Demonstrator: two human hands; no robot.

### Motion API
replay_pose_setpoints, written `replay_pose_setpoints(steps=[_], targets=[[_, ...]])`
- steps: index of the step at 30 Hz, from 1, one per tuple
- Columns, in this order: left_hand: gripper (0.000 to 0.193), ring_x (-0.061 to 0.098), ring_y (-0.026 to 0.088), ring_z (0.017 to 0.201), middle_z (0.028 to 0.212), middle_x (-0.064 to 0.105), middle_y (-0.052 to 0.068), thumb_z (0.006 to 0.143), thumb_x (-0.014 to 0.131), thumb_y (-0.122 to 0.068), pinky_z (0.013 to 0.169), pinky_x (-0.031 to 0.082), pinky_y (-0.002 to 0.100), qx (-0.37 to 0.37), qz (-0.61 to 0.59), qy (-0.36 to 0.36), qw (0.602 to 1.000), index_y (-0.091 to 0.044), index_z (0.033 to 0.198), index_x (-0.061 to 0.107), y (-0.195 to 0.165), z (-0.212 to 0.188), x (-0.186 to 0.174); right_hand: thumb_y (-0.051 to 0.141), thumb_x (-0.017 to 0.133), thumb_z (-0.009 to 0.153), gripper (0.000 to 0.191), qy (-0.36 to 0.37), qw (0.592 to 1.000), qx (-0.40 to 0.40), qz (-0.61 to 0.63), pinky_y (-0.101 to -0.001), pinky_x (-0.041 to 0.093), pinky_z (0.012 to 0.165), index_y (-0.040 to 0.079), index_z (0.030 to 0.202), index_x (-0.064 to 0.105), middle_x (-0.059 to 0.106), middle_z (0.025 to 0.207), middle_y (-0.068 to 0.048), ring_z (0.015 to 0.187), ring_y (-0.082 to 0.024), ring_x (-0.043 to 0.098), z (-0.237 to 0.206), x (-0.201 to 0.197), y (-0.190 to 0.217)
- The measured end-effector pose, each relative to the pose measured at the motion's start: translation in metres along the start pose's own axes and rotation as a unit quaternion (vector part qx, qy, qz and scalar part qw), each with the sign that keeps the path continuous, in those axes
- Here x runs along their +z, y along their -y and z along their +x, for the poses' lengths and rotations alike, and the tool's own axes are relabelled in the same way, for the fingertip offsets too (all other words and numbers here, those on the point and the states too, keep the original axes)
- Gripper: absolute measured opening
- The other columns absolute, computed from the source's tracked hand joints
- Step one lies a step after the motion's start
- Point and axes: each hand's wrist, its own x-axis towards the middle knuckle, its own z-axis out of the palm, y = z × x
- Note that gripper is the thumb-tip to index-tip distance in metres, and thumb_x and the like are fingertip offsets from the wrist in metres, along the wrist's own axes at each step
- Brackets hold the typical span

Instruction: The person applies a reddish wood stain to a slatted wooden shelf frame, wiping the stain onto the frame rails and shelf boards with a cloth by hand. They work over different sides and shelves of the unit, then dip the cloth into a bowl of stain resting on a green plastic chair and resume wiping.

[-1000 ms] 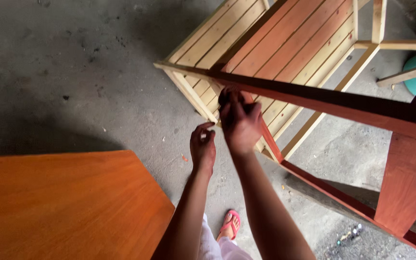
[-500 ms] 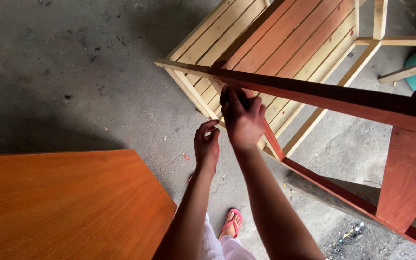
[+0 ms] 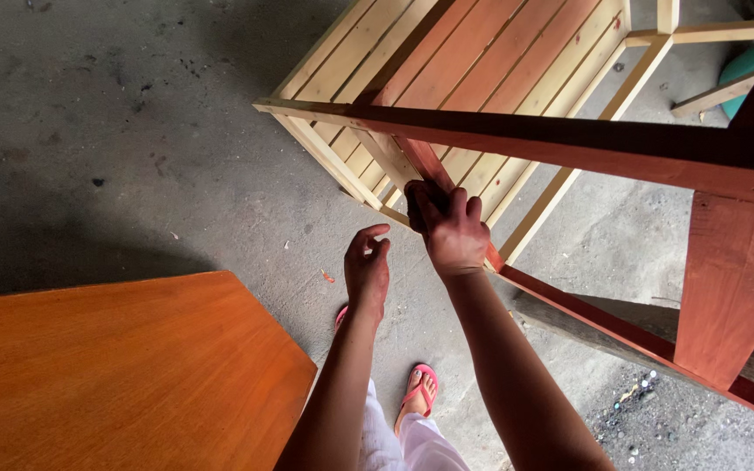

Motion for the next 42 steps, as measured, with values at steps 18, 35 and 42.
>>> replay_pose_setpoints(steps=[18, 35, 42], targets=[[0.023, 0.044, 0.006, 0.078, 0.089, 0.053, -0.006, 0.092, 0.064, -0.010, 0.071, 0.040, 0.022, -0.024, 0.090, 0.022, 0.995, -0.009, 0.114, 0.071, 0.066, -0.013, 0.000, 0.022, 0.075, 0.090, 0.032, 0.092, 0.394, 0.667, 0.626, -0.0519, 0.054, 0.099, 0.010, 0.119, 0.069, 0.071, 0.121, -0.015, 0.107, -0.032, 0.069, -0.226, 0.076, -0.058], [0.021, 0.034, 0.003, 0.057, 0.075, 0.045, -0.007, 0.092, 0.064, -0.012, 0.049, 0.029, 0.022, -0.094, 0.114, 0.014, 0.989, -0.012, 0.112, 0.072, 0.068, -0.018, -0.020, 0.028, 0.029, 0.106, 0.038, -0.075, 0.012, 0.535, 0.841, -0.0638, 0.045, 0.108, 0.001, 0.104, 0.056, 0.068, 0.095, -0.019, 0.090, -0.035, 0.068, -0.124, 0.099, -0.006], [0.024, 0.036, 0.003, 0.062, 0.076, 0.045, -0.008, 0.091, 0.067, -0.011, 0.055, 0.031, 0.022, -0.075, 0.127, 0.037, 0.988, -0.012, 0.115, 0.073, 0.082, -0.007, -0.010, 0.028, 0.034, 0.108, 0.046, -0.090, 0.050, 0.413, 0.905, -0.0582, 0.055, 0.091, -0.013, 0.109, 0.056, 0.067, 0.094, -0.027, 0.077, -0.034, 0.064, -0.198, 0.113, -0.054]])
